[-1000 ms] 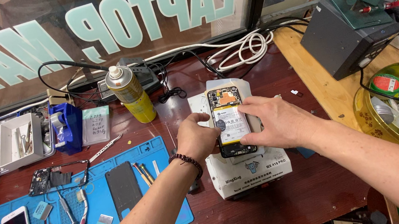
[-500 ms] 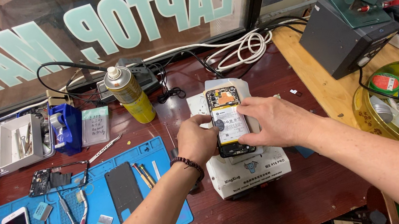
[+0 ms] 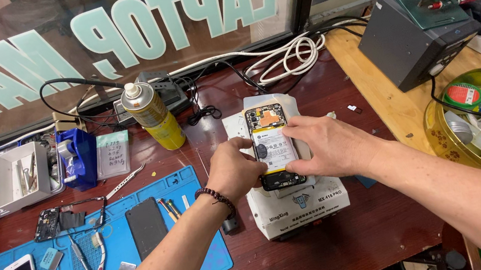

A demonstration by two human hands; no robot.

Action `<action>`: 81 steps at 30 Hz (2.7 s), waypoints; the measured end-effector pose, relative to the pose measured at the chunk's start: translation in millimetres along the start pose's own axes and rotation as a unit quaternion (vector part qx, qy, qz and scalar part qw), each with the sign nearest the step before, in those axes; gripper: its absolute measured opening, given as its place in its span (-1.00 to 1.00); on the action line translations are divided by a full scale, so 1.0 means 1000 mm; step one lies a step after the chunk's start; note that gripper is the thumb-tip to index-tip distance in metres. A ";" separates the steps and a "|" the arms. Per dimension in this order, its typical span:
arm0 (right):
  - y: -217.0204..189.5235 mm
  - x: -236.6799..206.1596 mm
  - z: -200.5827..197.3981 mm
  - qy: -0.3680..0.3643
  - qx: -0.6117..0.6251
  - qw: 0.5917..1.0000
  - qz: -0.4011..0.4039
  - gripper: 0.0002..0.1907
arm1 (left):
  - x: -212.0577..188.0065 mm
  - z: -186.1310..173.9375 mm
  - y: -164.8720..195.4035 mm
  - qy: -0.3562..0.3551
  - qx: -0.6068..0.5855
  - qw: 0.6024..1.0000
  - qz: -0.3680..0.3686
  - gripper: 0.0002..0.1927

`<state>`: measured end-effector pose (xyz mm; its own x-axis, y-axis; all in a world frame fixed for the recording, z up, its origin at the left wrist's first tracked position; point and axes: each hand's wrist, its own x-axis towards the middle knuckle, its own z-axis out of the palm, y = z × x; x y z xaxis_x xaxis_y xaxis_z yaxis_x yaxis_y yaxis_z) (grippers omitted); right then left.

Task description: The person removes the old battery from a disassembled smartphone, retrieves a new battery from a storage basket, and installs it into the phone. The person handles the phone, battery, and packaging while working at a repair bench.

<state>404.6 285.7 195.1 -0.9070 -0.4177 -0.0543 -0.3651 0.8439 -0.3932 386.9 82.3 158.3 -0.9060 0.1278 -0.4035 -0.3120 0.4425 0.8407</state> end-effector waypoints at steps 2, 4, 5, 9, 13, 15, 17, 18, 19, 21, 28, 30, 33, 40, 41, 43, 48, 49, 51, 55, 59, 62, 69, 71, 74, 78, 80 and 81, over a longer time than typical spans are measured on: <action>-0.001 0.000 -0.001 -0.006 0.003 1.000 0.013 -0.25 | 0.001 0.001 0.002 0.004 0.004 1.000 -0.004 -0.36; -0.001 -0.001 -0.001 0.005 -0.005 1.000 -0.002 -0.25 | 0.000 0.001 0.003 0.007 0.002 1.000 -0.011 -0.36; -0.001 -0.001 -0.001 -0.002 -0.004 1.000 0.006 -0.26 | -0.001 0.001 0.004 0.007 0.000 1.000 -0.014 -0.36; 0.005 0.000 0.000 0.001 0.019 1.000 0.021 -0.33 | -0.001 0.004 0.009 0.014 -0.076 0.995 -0.071 -0.42; 0.013 0.003 0.007 0.127 0.078 0.986 0.072 -0.38 | 0.002 0.007 0.008 0.039 -0.041 0.996 -0.067 -0.57; 0.014 0.010 0.012 0.115 0.157 0.966 0.172 -0.25 | 0.006 0.007 0.006 0.036 -0.043 0.996 -0.069 -0.61; 0.013 0.016 0.019 0.102 0.217 0.940 0.242 -0.14 | 0.010 0.007 0.004 0.023 -0.057 0.995 -0.079 -0.64; 0.012 0.019 0.022 0.097 0.239 0.930 0.261 -0.09 | 0.012 0.006 0.003 0.017 -0.063 0.994 -0.084 -0.65; 0.011 0.021 0.025 0.090 0.261 0.919 0.281 -0.04 | 0.013 0.006 0.003 0.016 -0.071 0.994 -0.081 -0.65; 0.010 0.025 0.029 0.083 0.297 0.901 0.306 -0.02 | 0.013 0.005 0.001 0.014 -0.087 0.993 -0.077 -0.66; 0.011 0.032 0.040 0.129 0.261 0.915 0.280 0.08 | 0.015 0.004 0.008 0.011 -0.085 0.991 -0.103 -0.63; 0.010 0.041 0.040 0.151 0.282 0.908 0.270 0.12 | 0.018 0.004 0.012 0.014 -0.092 0.987 -0.130 -0.59; 0.009 0.042 0.041 0.207 0.195 0.927 0.245 0.05 | 0.018 0.006 0.013 0.040 -0.023 0.994 -0.101 -0.57; -0.002 0.008 0.048 0.317 -0.061 0.946 -0.005 -0.71 | 0.017 0.007 0.012 0.056 -0.004 0.996 -0.070 -0.57; -0.003 0.007 0.049 0.315 -0.071 0.947 -0.001 -0.74 | 0.016 0.008 0.012 0.060 0.000 0.996 -0.072 -0.57; -0.006 0.010 0.050 0.309 -0.092 0.947 0.003 -0.80 | 0.016 0.007 0.013 0.064 0.003 0.995 -0.074 -0.56; -0.008 0.015 0.049 0.307 -0.104 0.946 0.000 -0.79 | 0.021 -0.001 0.024 0.012 0.033 0.995 -0.089 -0.46; -0.008 0.016 0.048 0.304 -0.106 0.947 -0.002 -0.79 | 0.023 -0.001 0.028 0.038 0.040 0.995 -0.079 -0.39; -0.010 0.016 0.047 0.284 -0.089 0.955 0.018 -0.77 | 0.025 0.002 0.033 0.089 0.058 0.993 -0.061 -0.23; -0.011 0.014 0.042 0.270 -0.057 0.960 0.048 -0.78 | 0.032 0.008 0.040 0.097 0.114 0.988 -0.041 -0.16; -0.011 0.014 0.041 0.309 -0.053 0.949 0.026 -0.74 | 0.036 0.007 0.039 0.091 0.107 0.989 -0.050 -0.20; -0.011 0.013 0.041 0.301 -0.069 0.951 0.025 -0.80 | 0.041 0.008 0.042 0.082 0.102 0.990 -0.056 -0.27; -0.011 0.017 0.036 0.247 -0.070 0.965 0.051 -0.80 | 0.049 0.009 0.046 0.058 0.057 0.993 -0.085 -0.42; -0.010 0.017 0.036 0.247 -0.063 0.965 0.056 -0.82 | 0.049 0.009 0.045 0.062 0.052 0.993 -0.084 -0.42; -0.008 0.015 0.040 0.255 -0.043 0.964 0.063 -0.85 | 0.048 0.010 0.041 0.057 0.060 0.994 -0.074 -0.46; -0.007 0.010 0.050 0.291 -0.011 0.955 0.055 -0.80 | 0.045 0.006 0.028 0.041 0.064 0.997 -0.029 -0.47; -0.004 0.008 0.049 0.286 -0.005 0.956 0.065 -0.76 | 0.047 0.000 0.021 0.011 0.057 0.998 -0.035 -0.54; -0.003 0.008 0.048 0.268 0.000 0.960 0.078 -0.74 | 0.048 -0.004 0.018 -0.002 0.054 0.998 -0.038 -0.57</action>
<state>408.6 263.9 151.8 -0.9287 -0.0521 0.3672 -0.2153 0.8818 -0.4196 336.3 93.3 155.2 -0.8798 0.0943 -0.4660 -0.3465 0.5439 0.7643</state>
